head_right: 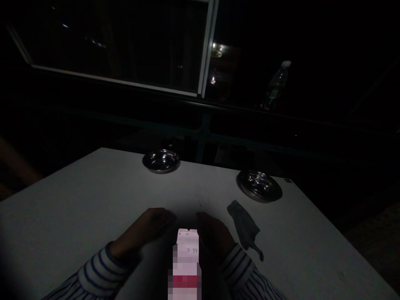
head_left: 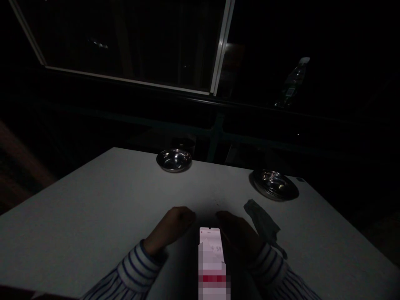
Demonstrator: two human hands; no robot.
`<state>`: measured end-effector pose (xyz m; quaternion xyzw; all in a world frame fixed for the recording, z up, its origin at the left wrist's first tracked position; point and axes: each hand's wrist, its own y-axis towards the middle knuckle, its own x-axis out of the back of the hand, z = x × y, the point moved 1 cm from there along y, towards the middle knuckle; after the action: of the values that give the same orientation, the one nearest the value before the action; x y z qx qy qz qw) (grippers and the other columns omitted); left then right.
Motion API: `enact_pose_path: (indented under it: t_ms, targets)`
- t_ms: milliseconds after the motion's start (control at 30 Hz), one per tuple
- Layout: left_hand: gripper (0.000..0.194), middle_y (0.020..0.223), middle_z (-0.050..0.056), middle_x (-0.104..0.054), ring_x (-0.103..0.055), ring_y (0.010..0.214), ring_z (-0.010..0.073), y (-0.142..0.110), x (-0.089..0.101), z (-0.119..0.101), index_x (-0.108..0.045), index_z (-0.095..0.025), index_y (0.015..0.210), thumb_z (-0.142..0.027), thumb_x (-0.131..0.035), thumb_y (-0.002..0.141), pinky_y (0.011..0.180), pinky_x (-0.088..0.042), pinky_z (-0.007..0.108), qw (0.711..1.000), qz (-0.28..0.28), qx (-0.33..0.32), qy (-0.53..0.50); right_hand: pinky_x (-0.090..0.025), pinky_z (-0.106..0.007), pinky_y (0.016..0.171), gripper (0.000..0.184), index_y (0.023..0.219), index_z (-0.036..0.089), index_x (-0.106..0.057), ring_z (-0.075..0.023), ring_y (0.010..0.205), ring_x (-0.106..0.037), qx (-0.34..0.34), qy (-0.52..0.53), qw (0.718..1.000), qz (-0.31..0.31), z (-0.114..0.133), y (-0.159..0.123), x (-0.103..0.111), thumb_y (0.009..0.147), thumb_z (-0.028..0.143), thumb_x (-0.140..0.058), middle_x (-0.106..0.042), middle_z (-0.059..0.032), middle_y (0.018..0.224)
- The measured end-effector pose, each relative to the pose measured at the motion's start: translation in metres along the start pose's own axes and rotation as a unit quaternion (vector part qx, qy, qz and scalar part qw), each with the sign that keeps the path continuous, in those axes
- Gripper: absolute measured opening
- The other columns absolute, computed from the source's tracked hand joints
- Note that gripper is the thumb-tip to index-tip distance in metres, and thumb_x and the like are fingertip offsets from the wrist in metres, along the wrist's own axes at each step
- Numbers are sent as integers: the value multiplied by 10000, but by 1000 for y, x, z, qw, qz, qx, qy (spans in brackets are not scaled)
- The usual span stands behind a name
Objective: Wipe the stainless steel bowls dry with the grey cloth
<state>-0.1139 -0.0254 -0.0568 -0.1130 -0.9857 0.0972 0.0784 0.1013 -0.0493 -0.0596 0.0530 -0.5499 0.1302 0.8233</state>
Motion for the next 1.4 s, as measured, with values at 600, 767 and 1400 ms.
enact_pose_path:
  t_ms: [600, 767, 1400]
  targets:
    - [365, 1172, 101, -556, -577, 976, 214, 120, 97, 11, -525, -156, 1169, -324, -544, 846, 802, -495, 424, 928, -219, 51, -297, -406, -298, 869, 324, 1052, 184, -656, -210, 1019, -581, 102, -101, 990, -16, 64, 161, 32, 890, 251, -384, -653, -81, 1084]
    - [359, 1171, 97, -558, -578, 973, 212, 130, 95, 19, -526, -161, 1167, -324, -540, 848, 800, -495, 424, 924, -195, 17, -328, -388, -313, 884, 320, 1098, 187, -626, -218, 1074, -534, 162, -161, 973, -24, 103, 198, 26, 887, 216, -387, -615, -86, 1141]
    - [85, 710, 37, -611, -569, 628, 78, 131, 93, 24, -628, -80, 750, -160, -607, 767, 662, -466, 218, 902, -184, -32, -390, -379, -422, 899, 316, 1007, 117, -651, -267, 1067, -525, 238, -273, 932, -21, 120, 227, 10, 895, 169, -359, -622, -140, 1077]
